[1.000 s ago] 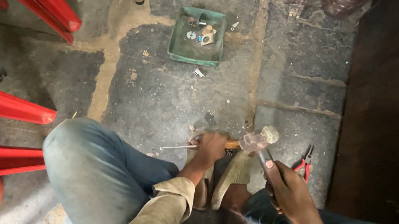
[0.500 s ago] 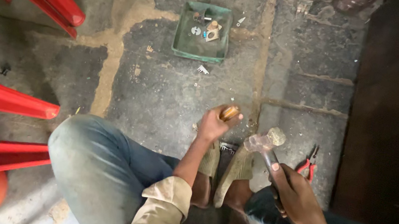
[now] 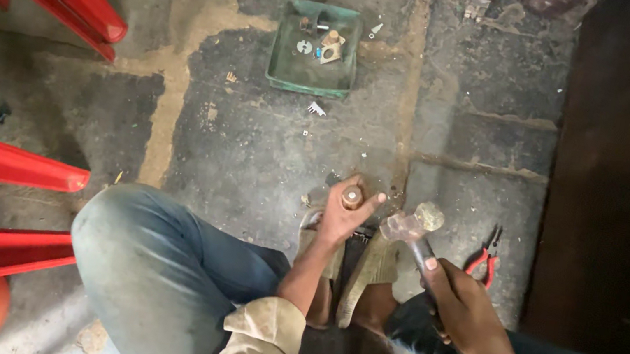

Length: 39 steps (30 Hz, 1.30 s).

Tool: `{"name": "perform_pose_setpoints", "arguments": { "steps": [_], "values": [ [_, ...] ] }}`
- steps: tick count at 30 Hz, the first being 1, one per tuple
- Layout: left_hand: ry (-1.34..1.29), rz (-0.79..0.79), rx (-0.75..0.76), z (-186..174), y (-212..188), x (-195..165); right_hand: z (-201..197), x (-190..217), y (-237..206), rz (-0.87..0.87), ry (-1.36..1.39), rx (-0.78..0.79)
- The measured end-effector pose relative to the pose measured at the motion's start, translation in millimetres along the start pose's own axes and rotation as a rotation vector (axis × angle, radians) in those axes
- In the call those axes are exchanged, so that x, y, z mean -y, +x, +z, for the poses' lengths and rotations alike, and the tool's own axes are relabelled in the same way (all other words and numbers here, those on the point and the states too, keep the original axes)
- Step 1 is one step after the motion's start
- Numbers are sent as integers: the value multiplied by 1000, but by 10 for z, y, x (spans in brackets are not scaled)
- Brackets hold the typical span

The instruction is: The person sits on the floor and uses a hammer and a screwdriver to break apart a small electronic component. They repeatedly strike the component to separate its parts, with debris accumulating on the floor.

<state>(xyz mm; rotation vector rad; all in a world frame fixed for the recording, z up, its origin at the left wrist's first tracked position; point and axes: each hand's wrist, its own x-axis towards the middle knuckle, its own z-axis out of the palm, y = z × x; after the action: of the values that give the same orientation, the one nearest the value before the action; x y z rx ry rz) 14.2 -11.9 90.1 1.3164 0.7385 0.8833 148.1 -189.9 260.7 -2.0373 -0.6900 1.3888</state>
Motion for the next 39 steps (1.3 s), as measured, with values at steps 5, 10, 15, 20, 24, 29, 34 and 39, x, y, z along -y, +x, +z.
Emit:
{"name": "perform_pose_setpoints", "arguments": {
  "steps": [5,10,15,20,24,29,34,39],
  "values": [
    [73,-11,-32,8,6,55,-23,7,-19,-30,-72,17],
    [12,-85,-64,26,3,10,-28,-16,18,-32,-142,35],
    [-30,-85,-87,8,11,-88,-10,-122,92,-41,-183,43],
    [-159,-191,20,26,18,-143,-27,-169,96,-68,-89,65],
    [27,-169,154,37,-32,-81,-43,-123,73,-34,-121,40],
    [218,-57,66,67,-131,-40,-46,-78,52,-29,-67,0],
    [199,-126,36,74,-152,-134,-35,-68,67,-28,-136,20],
    [167,-140,-21,67,-153,-195,-33,-35,52,-1,-165,8]
  ]
}}
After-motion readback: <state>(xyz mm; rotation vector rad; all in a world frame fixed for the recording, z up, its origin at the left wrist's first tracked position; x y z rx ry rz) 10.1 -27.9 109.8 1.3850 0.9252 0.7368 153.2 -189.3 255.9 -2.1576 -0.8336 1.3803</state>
